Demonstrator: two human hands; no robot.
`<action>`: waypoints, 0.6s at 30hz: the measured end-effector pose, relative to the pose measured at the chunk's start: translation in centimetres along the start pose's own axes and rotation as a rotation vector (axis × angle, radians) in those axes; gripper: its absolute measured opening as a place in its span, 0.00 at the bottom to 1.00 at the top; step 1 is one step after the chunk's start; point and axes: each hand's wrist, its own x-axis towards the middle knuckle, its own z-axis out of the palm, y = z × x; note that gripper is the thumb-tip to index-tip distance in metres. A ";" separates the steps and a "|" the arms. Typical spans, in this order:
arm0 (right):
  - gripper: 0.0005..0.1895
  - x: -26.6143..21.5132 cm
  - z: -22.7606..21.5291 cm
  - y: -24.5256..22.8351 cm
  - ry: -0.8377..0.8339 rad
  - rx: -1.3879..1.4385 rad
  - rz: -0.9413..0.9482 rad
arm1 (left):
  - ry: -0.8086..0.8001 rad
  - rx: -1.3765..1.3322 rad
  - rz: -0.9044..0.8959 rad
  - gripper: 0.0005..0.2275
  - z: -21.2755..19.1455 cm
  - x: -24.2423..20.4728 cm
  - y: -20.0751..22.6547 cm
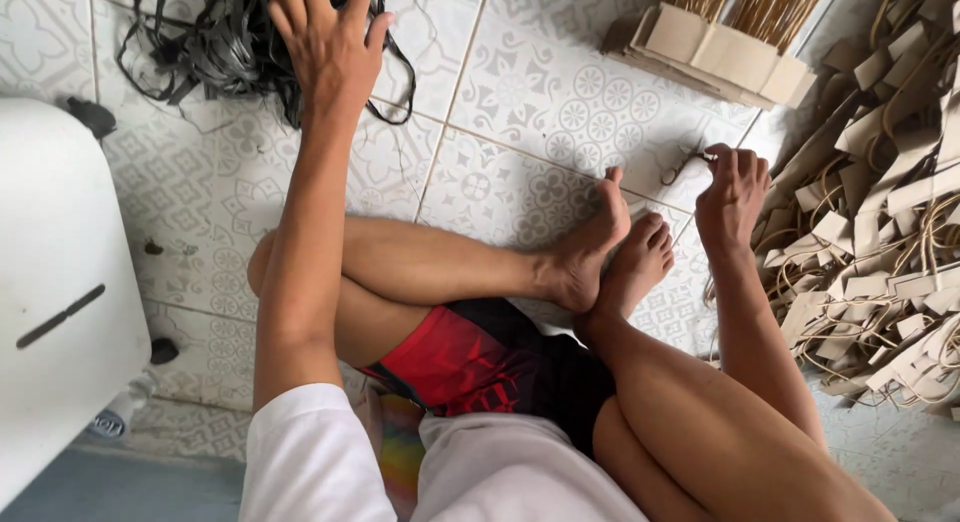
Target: Assembling paper bag handles by attaching string loops to paper strips and bundling them together while sitting on the floor.
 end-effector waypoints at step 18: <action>0.08 11.2 -4.3 -16.2 -0.147 0.273 -0.422 | 0.319 -0.806 -0.401 0.05 1.8 1.6 -4.6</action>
